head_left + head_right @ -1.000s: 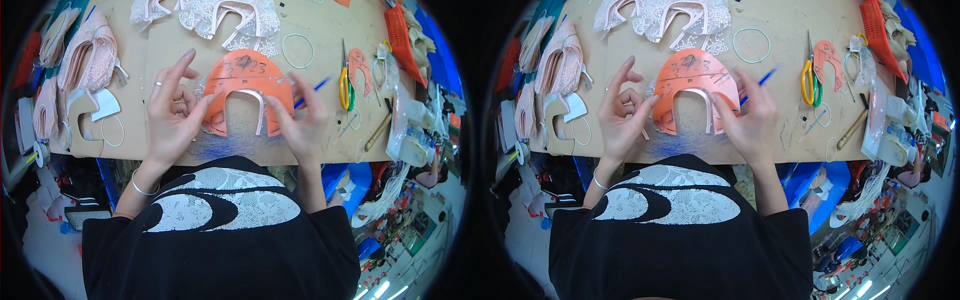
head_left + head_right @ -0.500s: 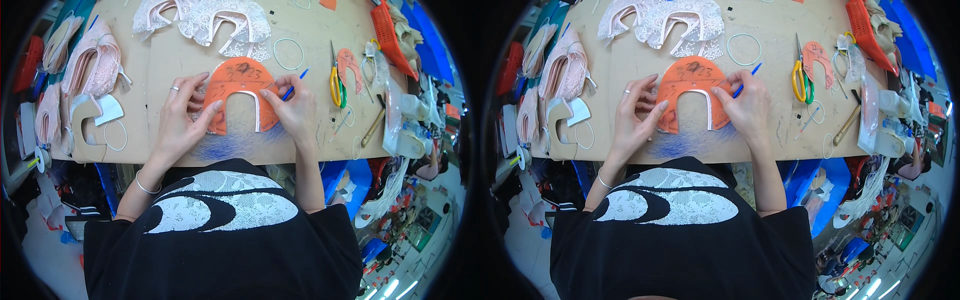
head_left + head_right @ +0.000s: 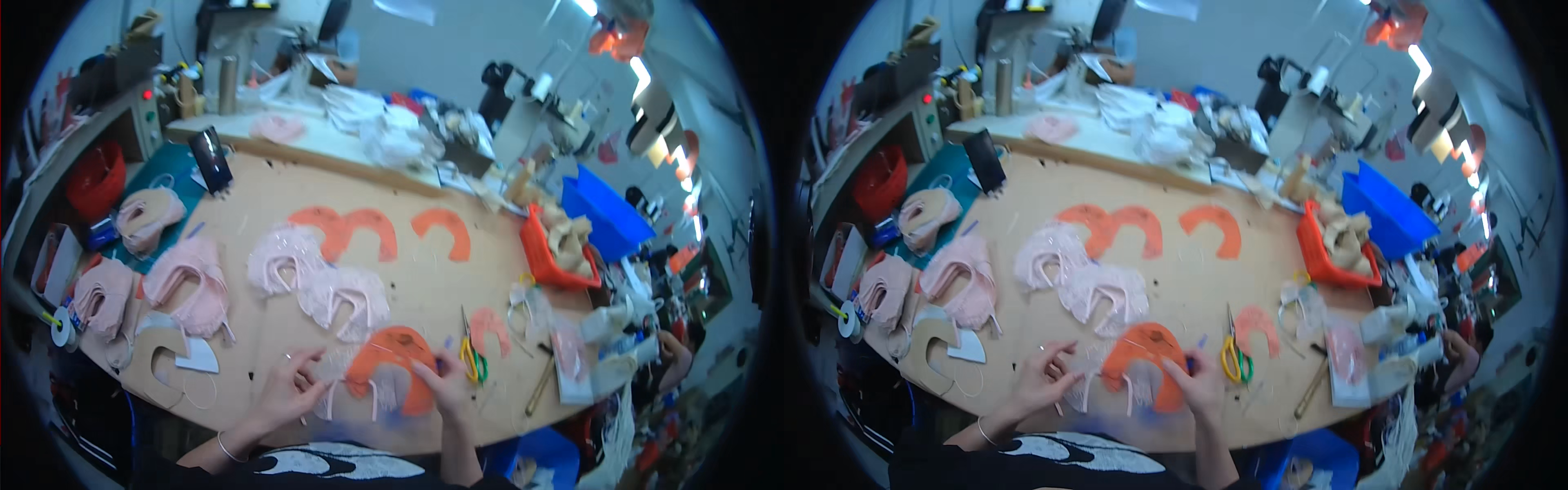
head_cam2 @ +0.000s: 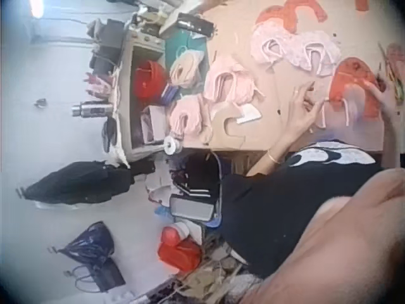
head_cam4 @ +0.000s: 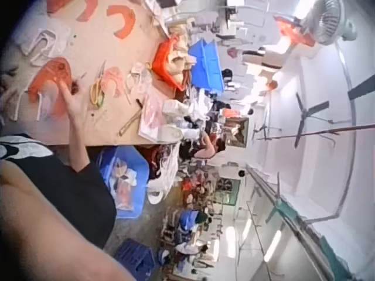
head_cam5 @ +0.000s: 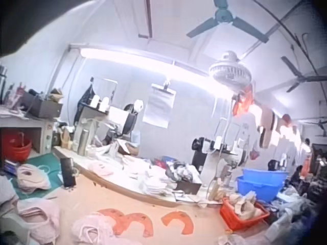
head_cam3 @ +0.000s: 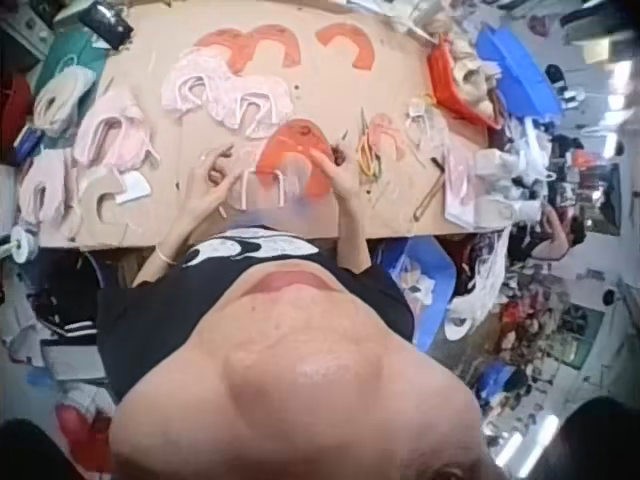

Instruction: The person repeatedly aligns an orange template over curved lace fabric pieces and marks guidelines along the cutout edges using a pen.

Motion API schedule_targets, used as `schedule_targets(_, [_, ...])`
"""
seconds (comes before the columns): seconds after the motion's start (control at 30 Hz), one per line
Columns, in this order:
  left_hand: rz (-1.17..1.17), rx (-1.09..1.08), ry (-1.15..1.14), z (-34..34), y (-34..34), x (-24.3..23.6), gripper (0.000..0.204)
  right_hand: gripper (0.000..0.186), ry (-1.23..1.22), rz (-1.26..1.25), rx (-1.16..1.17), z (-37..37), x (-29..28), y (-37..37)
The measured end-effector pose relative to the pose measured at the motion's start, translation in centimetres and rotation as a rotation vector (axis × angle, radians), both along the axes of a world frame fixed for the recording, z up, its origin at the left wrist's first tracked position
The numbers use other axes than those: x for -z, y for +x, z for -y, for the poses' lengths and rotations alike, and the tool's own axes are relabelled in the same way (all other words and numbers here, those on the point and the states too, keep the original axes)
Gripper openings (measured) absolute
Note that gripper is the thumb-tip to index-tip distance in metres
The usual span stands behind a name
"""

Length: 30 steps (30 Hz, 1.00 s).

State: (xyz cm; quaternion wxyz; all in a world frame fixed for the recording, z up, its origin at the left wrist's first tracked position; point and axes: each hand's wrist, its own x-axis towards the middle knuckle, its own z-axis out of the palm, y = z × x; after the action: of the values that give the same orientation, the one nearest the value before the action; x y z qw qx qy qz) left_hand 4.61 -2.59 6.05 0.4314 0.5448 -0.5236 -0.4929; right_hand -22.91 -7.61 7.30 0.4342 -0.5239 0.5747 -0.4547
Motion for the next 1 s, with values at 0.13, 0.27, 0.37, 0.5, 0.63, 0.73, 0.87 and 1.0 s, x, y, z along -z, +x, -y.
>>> schedule_targets(0.13, [-0.203,0.141,-0.214,0.2,-1.9,-1.6,0.050,0.019,-0.294,0.035,0.021,-1.0,-3.7,1.4])
schedule_targets(0.27, [-0.389,-0.046,-0.621,1.5,-6.9,-4.5,0.050,0.040,-0.618,-0.383,-0.335,-2.5,-5.0,8.0])
schedule_targets(0.37, [-0.569,0.023,-0.286,3.5,-3.3,-3.0,0.049,0.054,-0.513,-0.225,-0.482,-1.3,-6.0,8.1])
schedule_targets(0.5, [-0.682,0.131,0.114,3.7,-1.2,-2.3,0.048,0.054,-0.800,-0.370,0.003,1.7,-5.7,5.1])
schedule_targets(0.63, [-0.464,0.299,0.158,4.6,-0.4,-3.6,0.046,0.040,-0.359,-0.040,-0.200,1.0,-2.7,4.1])
schedule_targets(0.73, [-0.173,0.106,-0.124,4.9,-1.3,-2.7,0.048,0.037,-0.398,0.014,-0.137,1.7,-0.9,3.9])
schedule_targets(0.87, [0.128,-0.074,-0.541,3.4,-2.4,2.1,0.057,0.036,-0.228,0.022,-0.111,0.6,1.2,3.7])
schedule_targets(1.0, [0.625,-0.020,-0.544,2.8,-2.4,4.5,0.050,0.039,-0.126,-0.297,-0.147,-0.1,4.5,3.9])
